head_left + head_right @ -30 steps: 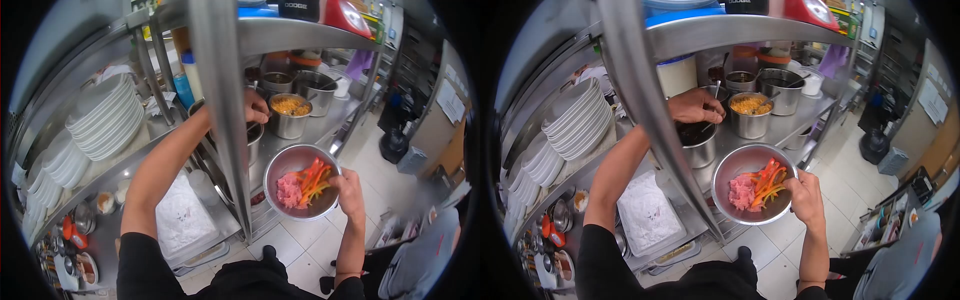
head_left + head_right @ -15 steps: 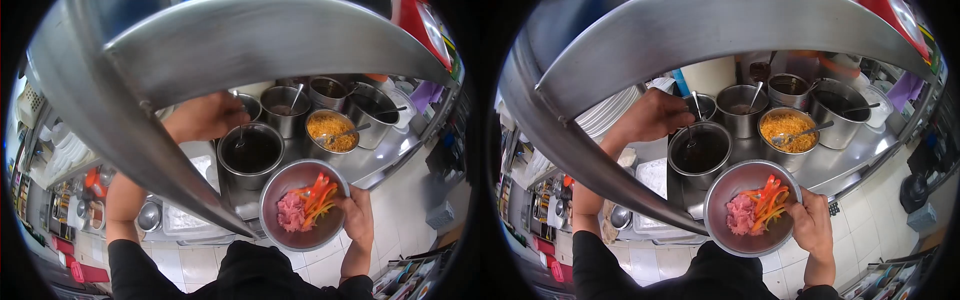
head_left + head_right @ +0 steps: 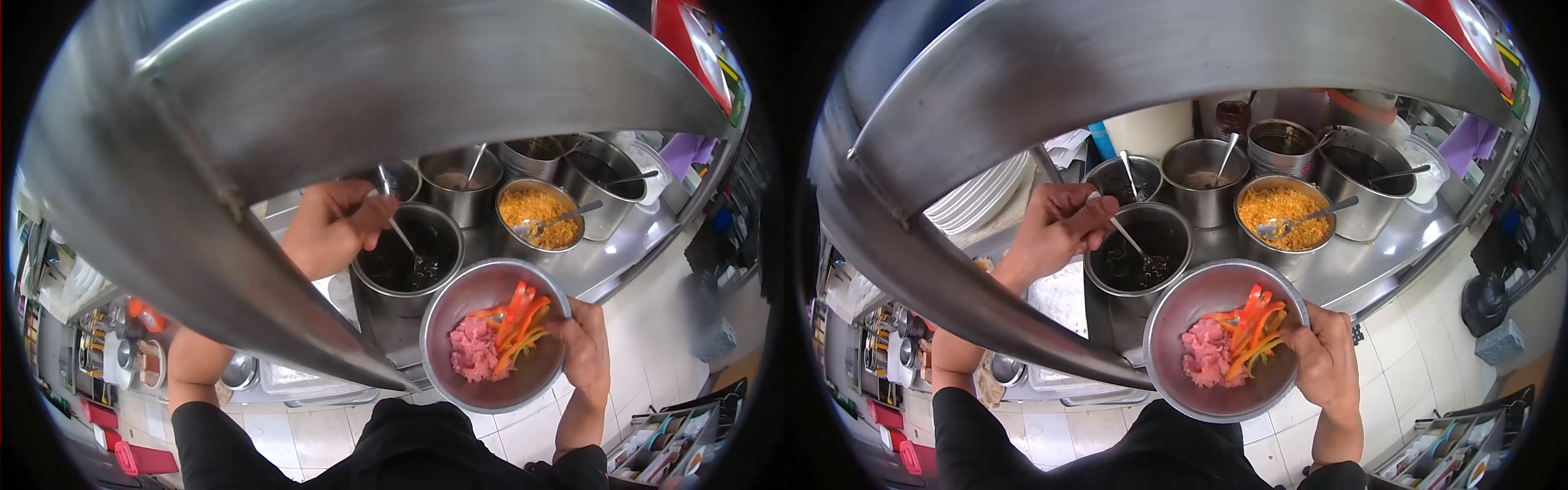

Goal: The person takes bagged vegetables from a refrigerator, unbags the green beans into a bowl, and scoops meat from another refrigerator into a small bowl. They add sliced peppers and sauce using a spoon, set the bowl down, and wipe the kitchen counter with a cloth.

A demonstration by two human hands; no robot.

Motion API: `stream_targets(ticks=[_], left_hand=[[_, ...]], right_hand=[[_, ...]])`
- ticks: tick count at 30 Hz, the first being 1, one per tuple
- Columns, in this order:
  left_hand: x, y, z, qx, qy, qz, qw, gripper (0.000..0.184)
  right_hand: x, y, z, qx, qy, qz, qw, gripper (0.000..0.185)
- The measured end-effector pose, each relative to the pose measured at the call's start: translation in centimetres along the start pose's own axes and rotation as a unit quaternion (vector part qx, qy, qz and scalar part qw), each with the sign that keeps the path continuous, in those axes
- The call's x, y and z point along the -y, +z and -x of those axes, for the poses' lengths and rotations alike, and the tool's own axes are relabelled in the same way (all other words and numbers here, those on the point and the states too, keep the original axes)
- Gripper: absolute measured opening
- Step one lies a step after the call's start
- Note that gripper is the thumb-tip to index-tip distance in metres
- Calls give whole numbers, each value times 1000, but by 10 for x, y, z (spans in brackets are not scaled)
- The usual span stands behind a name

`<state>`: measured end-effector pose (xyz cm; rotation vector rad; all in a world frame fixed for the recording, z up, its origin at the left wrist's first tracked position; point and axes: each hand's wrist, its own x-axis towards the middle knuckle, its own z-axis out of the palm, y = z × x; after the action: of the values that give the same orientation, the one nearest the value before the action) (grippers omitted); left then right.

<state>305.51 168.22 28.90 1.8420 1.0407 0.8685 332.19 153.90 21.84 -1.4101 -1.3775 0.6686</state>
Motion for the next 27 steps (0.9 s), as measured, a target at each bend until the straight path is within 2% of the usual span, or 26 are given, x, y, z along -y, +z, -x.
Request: stream_targets(ticks=[9,14,17,19,21,22,23,24,25,27], left_hand=[[8,-12,-8,-47,-44,77,995,30],[18,-20,-13,-59,-82,166,981,22],[17,-25,-14,-77,-63,186,978,21],[0,-19,-7,-50,0,192,980,22],[-14,-5,7,-45,67,113,990,18],[-12,3,9,-40,65,114,991,18],[-10,10,11,17,210,20,977,14],[-9,15,11,72,349,-74,932,12],[-9,17,10,74,350,-73,931,12],[-9,21,7,163,416,-97,889,11]], right_hand=[[3,2,5,-23,-1,13,1000,27],[9,-1,9,-19,10,37,999,28],[9,-1,6,-13,31,30,999,29],[10,-2,10,-14,64,26,998,29],[12,-1,10,-22,43,21,999,29],[12,-1,9,-19,42,13,999,29],[12,-2,8,-21,45,13,999,29],[12,-3,7,-13,37,8,999,29],[12,-3,7,-4,28,2,1000,29],[12,-2,7,-13,25,-6,1000,29]])
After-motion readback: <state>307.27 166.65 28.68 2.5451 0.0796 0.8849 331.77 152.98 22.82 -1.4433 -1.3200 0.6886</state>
